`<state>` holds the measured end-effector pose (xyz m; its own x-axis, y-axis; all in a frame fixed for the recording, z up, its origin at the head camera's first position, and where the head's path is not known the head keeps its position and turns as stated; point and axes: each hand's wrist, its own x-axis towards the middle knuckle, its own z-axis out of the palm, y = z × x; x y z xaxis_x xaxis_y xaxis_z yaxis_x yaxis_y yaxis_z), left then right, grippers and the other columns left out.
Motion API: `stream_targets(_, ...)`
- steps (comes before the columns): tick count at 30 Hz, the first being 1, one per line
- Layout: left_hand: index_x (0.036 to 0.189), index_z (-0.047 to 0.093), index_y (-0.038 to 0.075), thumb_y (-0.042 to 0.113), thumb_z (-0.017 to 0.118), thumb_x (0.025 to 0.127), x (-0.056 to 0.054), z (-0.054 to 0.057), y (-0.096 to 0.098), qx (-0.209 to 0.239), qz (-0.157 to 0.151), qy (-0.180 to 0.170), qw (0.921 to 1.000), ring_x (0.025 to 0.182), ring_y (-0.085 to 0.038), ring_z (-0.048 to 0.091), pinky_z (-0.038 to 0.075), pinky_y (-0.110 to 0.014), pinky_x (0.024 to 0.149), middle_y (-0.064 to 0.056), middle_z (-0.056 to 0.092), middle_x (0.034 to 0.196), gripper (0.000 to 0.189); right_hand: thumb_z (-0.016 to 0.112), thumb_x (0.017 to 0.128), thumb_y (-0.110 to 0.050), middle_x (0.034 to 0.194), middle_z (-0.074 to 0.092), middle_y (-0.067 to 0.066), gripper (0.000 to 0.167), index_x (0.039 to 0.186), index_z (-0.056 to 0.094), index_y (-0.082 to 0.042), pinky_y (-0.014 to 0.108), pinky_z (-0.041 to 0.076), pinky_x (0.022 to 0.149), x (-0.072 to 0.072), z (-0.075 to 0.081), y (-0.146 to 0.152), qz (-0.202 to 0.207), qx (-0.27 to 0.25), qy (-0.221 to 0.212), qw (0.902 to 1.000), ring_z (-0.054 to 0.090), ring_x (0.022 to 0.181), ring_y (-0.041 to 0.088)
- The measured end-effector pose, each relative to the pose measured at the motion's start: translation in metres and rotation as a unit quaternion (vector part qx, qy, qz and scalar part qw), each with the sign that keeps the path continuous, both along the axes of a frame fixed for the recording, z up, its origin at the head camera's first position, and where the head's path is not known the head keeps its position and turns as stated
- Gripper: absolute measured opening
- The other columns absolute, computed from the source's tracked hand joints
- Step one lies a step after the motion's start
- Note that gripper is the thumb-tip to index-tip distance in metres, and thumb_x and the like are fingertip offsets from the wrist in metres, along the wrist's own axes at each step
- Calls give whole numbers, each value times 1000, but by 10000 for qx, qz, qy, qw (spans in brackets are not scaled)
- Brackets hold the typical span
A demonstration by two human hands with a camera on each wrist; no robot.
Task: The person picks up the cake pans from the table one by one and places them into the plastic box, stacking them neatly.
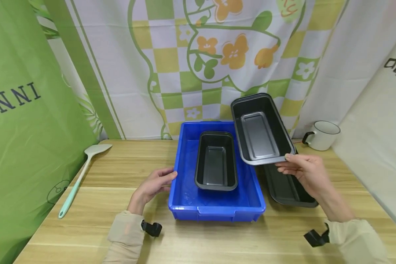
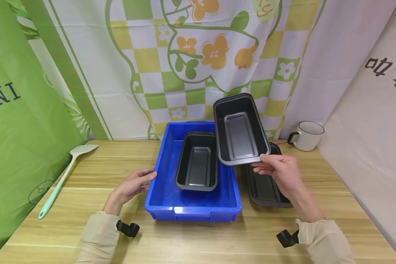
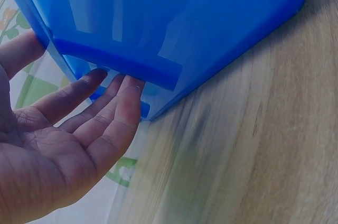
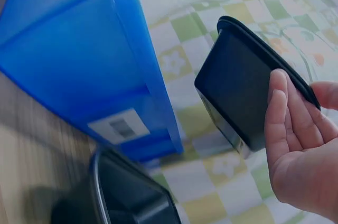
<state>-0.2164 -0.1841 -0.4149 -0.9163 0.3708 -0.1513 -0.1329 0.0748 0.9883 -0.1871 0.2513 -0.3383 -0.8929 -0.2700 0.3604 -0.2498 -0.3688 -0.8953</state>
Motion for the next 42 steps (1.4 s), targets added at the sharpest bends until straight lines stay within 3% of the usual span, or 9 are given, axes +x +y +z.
stream_targets(11,142,34,-11,21,55,98,-1,-2,1,-58,125,-5,9999,97,-16,64,53,-37,86,-28,54,128,59,45,98,3,77,73,8,35,86,77,-6,23,56,61,-6,-4,-35,195,615,-789,9948,70,68,15)
stream_targets(19,142,35,-10,21,54,98,-1,-1,3,-72,115,14,9999,98,-16,64,53,-35,85,-23,58,125,57,51,97,-2,77,73,9,28,86,76,-8,24,57,62,-6,-6,-53,115,923,-1202,9884,70,68,16)
stream_targets(25,142,33,-11,22,54,98,-1,-1,1,-79,68,-10,9999,102,-20,64,52,-38,88,-27,55,128,59,53,96,-5,76,73,7,25,85,75,-11,24,57,62,-8,-10,-69,-28,1291,-1628,9782,70,67,15)
stream_targets(28,142,33,-11,22,54,98,-1,-1,0,-81,38,-16,10000,105,-23,63,51,-40,90,-29,53,130,59,55,95,-7,77,73,7,20,89,74,-7,25,57,64,-9,-13,-75,-5,1419,-1781,9737,70,68,15)
stream_targets(31,143,33,-10,23,54,98,-1,0,0,-82,18,-4,10000,106,-23,63,51,-41,90,-29,53,130,59,57,95,-10,80,73,9,22,101,70,7,27,57,66,-9,-14,-79,55,1631,-1798,9701,70,70,16)
stream_targets(34,143,34,-10,23,55,98,0,1,0,-92,19,14,10000,104,-21,63,50,-41,91,-27,55,129,59,59,95,-15,81,73,11,34,107,64,17,31,58,69,-10,-10,-81,26,2425,-1613,9566,70,71,17)
stream_targets(38,143,33,-9,24,56,98,0,0,0,-122,60,-13,9999,104,-21,63,51,-40,90,-25,55,129,61,59,96,-19,82,72,16,36,101,67,15,38,58,71,-10,-3,-83,37,3701,-1225,9209,70,72,21)
stream_targets(40,143,33,-9,24,56,98,0,0,0,-135,81,-37,9999,105,-21,63,51,-39,90,-25,55,130,61,59,96,-19,81,72,18,34,97,69,13,40,58,70,-10,0,-85,54,4009,-1140,9090,70,71,23)
stream_targets(42,144,32,-9,24,56,98,0,0,0,-161,109,-46,9998,105,-21,63,51,-38,89,-25,54,131,62,59,96,-19,81,71,19,33,94,70,12,40,58,68,-11,3,-87,63,4130,-1160,9033,70,70,23)
